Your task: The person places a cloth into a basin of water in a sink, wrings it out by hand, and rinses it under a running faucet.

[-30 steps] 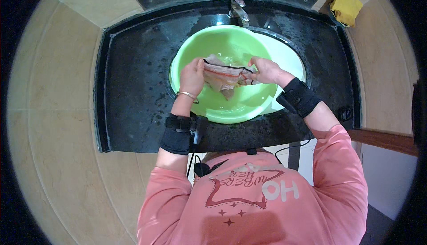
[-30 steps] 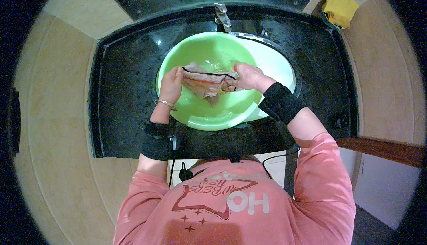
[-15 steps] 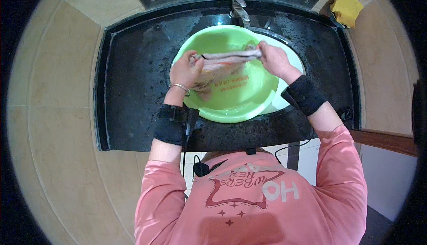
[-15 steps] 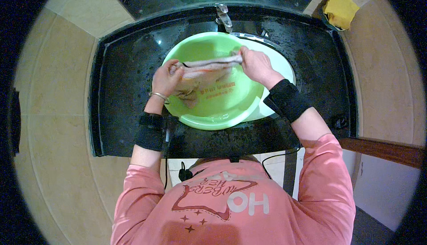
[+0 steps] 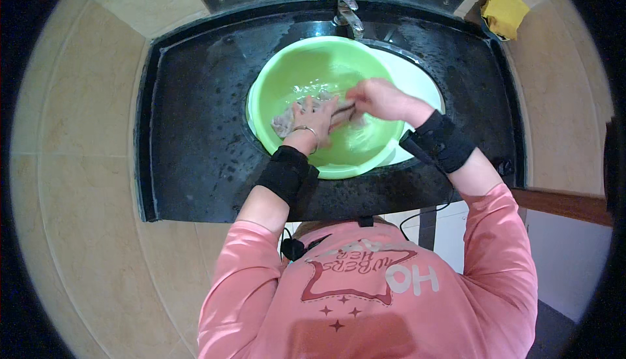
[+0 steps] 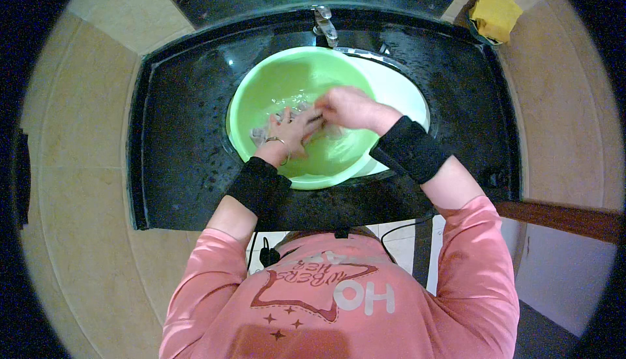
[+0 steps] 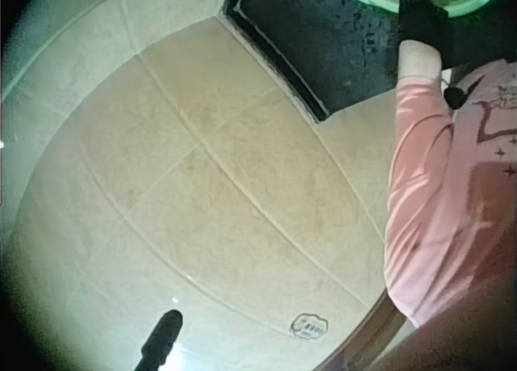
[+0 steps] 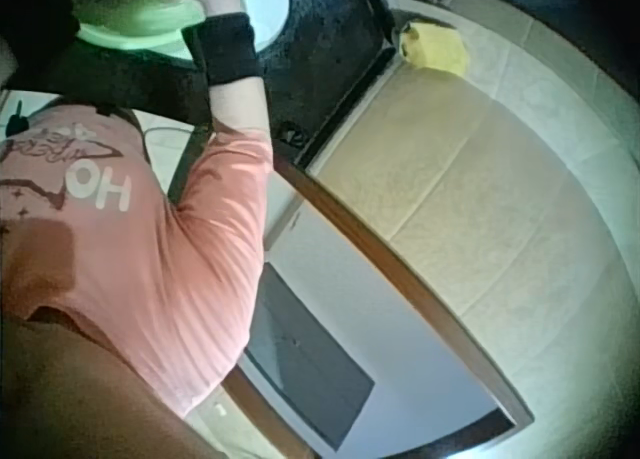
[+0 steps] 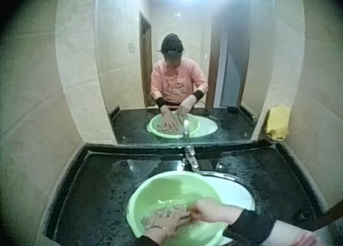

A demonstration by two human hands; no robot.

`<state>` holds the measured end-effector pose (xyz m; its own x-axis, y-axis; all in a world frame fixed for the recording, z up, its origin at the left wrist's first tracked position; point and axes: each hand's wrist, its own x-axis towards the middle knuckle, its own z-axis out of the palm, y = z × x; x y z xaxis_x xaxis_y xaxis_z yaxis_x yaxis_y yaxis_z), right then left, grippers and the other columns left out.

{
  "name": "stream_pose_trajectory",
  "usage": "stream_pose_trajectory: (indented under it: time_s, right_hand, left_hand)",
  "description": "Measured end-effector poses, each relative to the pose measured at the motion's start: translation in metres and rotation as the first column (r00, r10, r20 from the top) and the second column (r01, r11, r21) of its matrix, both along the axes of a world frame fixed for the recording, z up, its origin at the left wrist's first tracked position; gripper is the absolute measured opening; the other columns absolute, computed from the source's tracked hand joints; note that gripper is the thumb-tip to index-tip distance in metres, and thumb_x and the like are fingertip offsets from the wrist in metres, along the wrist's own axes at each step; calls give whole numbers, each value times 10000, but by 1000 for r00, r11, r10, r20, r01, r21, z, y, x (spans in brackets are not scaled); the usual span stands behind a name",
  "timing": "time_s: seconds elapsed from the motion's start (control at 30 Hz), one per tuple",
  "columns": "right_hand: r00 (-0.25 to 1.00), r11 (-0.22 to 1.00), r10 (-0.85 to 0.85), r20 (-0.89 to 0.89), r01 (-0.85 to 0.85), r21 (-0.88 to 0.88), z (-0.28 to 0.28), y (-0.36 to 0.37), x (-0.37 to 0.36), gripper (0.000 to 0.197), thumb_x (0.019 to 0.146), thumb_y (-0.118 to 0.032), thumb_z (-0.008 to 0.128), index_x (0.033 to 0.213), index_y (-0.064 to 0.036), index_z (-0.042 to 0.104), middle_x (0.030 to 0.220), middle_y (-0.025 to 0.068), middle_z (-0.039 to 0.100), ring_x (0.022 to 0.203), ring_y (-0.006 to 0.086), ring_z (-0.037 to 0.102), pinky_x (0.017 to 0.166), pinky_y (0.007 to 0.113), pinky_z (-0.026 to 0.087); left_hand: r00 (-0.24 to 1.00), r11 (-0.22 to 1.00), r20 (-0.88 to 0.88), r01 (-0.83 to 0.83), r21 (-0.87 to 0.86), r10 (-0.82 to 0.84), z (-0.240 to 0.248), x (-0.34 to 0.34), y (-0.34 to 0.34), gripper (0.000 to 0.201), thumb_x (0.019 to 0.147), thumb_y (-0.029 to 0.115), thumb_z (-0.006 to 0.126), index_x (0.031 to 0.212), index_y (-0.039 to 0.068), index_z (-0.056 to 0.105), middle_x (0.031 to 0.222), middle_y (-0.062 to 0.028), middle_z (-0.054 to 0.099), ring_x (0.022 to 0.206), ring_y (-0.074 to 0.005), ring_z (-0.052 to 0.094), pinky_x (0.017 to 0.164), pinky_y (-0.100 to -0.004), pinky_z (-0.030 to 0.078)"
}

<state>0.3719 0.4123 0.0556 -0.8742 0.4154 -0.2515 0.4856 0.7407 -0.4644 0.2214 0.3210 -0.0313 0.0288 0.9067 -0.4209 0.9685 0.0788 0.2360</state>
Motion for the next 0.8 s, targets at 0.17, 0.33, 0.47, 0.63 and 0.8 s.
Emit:
stream_pose_trajectory:
  time_s: [0.17, 0.33, 0.47, 0.63, 0.8]
  right_hand:
    - [825, 991, -116, -554, 63, -115, 48, 11, 10, 210, 817, -51, 455, 953, 31, 593, 849, 55, 616, 788, 136, 597, 714, 262, 482]
    - [344, 621, -782, -521, 351, -701, 14, 20, 52, 235, 790, -66, 432, 902, 4, 627, 737, 28, 612, 626, 128, 569, 589, 252, 485]
    - [433, 255, -899, -57, 414, -874, -58, -1, 72, 362, 842, -207, 405, 1103, 17, 515, 1035, 154, 535, 741, 176, 578, 581, 279, 524]
    - [634, -99, -708, 312, 348, -932, -73, -26, 47, 667, 933, -509, 178, 1351, 9, 213, 1319, 266, 332, 1036, 377, 531, 768, 367, 532]
    - [543, -331, -793, 274, -7, -944, -60, -22, 32, 753, 875, -641, 215, 1353, -64, 288, 1323, 163, 404, 1192, 329, 416, 974, 434, 380]
  left_hand:
    - [744, 955, 659, -263, 135, 112, -11, -21, 11, 680, 658, 107, 736, 1279, 125, 460, 1188, -48, 562, 1118, -236, 488, 932, -351, 387]
    - [90, 768, 967, -627, -131, 238, 8, -14, 21, 285, 673, -37, 617, 956, -16, 598, 895, -57, 629, 810, -164, 595, 729, -268, 472]
    - [-427, 736, 903, -597, -321, 48, 22, 0, 23, 316, 693, -93, 508, 989, 4, 560, 892, -53, 602, 796, -154, 583, 706, -256, 476]
    - [-628, 735, 777, -516, -441, 25, 17, 16, 18, 243, 742, 10, 497, 977, 23, 555, 916, -63, 583, 845, -173, 566, 753, -280, 470]
    - [-868, 604, 487, -336, -723, 100, 40, 49, 8, 250, 777, 92, 440, 1003, 37, 529, 1066, -105, 555, 1051, -269, 505, 958, -448, 383]
